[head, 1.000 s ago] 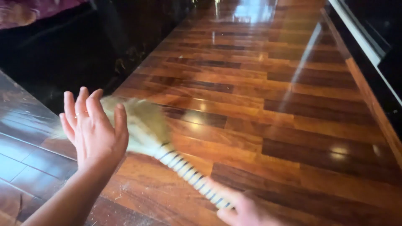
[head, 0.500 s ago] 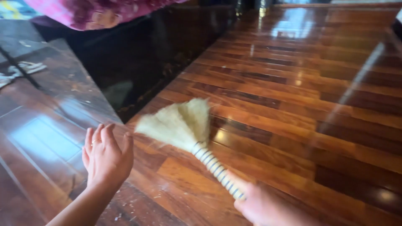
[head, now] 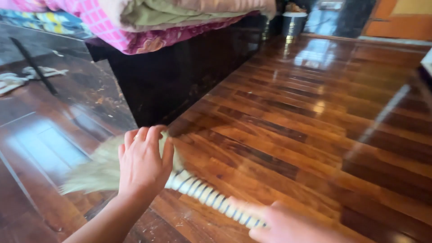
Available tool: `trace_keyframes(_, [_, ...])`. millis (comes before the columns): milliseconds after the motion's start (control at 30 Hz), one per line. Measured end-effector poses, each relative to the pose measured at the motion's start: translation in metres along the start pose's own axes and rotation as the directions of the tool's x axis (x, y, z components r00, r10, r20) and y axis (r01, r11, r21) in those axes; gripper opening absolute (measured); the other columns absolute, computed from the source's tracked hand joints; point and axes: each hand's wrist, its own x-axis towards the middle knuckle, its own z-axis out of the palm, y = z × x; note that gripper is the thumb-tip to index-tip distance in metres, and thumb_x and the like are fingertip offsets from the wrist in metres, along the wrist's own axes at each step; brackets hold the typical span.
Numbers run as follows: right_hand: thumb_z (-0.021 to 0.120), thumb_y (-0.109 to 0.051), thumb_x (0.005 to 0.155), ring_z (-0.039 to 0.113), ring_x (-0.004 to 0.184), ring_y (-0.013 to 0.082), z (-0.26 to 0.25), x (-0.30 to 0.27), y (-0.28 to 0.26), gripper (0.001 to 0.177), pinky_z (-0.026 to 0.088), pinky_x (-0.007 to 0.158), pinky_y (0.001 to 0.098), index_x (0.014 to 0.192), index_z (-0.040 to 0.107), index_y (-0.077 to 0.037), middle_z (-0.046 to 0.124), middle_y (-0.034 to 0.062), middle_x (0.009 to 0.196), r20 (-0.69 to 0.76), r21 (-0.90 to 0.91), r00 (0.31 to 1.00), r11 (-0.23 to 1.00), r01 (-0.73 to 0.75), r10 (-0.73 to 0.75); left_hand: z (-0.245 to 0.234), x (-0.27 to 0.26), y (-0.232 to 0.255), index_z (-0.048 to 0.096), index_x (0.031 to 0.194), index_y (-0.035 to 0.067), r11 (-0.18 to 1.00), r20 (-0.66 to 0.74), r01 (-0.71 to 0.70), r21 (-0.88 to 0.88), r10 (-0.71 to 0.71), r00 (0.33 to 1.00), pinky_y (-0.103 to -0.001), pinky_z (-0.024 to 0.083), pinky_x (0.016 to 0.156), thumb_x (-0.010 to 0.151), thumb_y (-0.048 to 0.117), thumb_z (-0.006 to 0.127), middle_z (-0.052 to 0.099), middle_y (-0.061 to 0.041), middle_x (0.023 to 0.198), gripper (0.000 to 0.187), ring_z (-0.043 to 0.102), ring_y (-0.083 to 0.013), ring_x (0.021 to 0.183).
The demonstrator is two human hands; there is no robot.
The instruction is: Sweeping a wooden floor using a hand broom to collect dust and debris.
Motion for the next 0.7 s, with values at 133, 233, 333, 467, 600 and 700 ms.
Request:
trace_keyframes(133, [0.046,-0.041,0.1,0.04,0.055,0.0082,-0.039,-0.018,0.05,0.075,0.035,0.059,0.0256,0.156,0.02,-0.084,0.047,-0.006,0.075,-0.196,-0.18,0.968,0.965,-0.193,0.157,0.014,0.026,0.032,0.067,0.117,0.014,0.995,-0.07,-0.087,-0.051,0.083,0.994,-0.057,0.044,0.088,0.098,0.034,0.051,0.07,-0.013,0.107,0.031,0.053,-0.0412,0.112])
trace_keyframes(233, [0.051,-0.028,0.101,0.045,0.053,0.0041,-0.041,-0.029,0.104,0.075,0.035,0.054,0.0194,0.157,0.025,-0.07,0.08,-0.0231,0.122,-0.233,0.121,0.915,0.943,-0.31,0.33,0.039,0.03,0.07,0.067,0.12,0.019,0.991,0.029,-0.09,-0.1,0.093,0.995,-0.055,0.044,0.093,0.094,0.038,0.054,0.071,-0.004,0.109,0.035,0.053,-0.0345,0.119])
trace_keyframes(333, [0.057,-0.033,0.104,0.04,0.047,0.0102,-0.037,-0.025,0.176,0.073,0.03,0.046,0.0246,0.155,0.025,-0.073,0.046,-0.0025,0.064,-0.3,0.337,0.791,0.835,-0.435,0.533,0.083,0.03,0.116,0.062,0.131,0.009,0.975,0.129,-0.087,-0.207,0.116,0.985,-0.057,0.039,0.102,0.089,0.036,0.051,0.065,-0.016,0.13,0.051,0.045,-0.0358,0.137])
trace_keyframes(467, [0.055,-0.017,0.104,0.042,0.053,0.021,-0.038,-0.004,0.256,0.071,0.035,0.05,0.0306,0.155,0.038,-0.064,0.06,0.0068,0.085,-0.266,0.688,0.706,0.642,-0.337,0.656,0.147,0.022,0.165,0.048,0.142,0.004,0.968,0.224,-0.095,-0.234,0.149,0.963,-0.056,0.019,0.121,0.092,0.039,0.051,0.044,-0.018,0.156,0.061,0.02,-0.0341,0.157])
trace_keyframes(600, [0.06,-0.008,0.103,0.047,0.055,0.0297,-0.025,0.07,0.346,0.073,0.043,0.049,0.0412,0.156,0.043,-0.055,0.048,0.0191,0.069,-0.271,0.814,0.673,0.537,-0.221,0.688,0.178,0.014,0.181,0.035,0.153,0.006,0.981,0.399,0.042,-0.189,0.037,0.916,-0.054,0.008,0.125,0.095,0.041,0.047,0.024,-0.014,0.168,0.069,0.007,-0.029,0.16])
trace_keyframes(700, [0.063,-0.008,0.102,0.055,0.057,0.031,-0.032,0.113,0.35,0.076,0.049,0.05,0.0423,0.158,0.041,-0.054,0.058,0.0223,0.07,-0.291,0.797,0.667,0.559,-0.227,0.686,0.214,0.0,0.16,0.039,0.149,0.005,0.984,0.326,0.065,-0.167,-0.007,0.945,-0.056,0.012,0.124,0.092,0.04,0.056,0.03,-0.017,0.164,0.069,0.013,-0.0327,0.158])
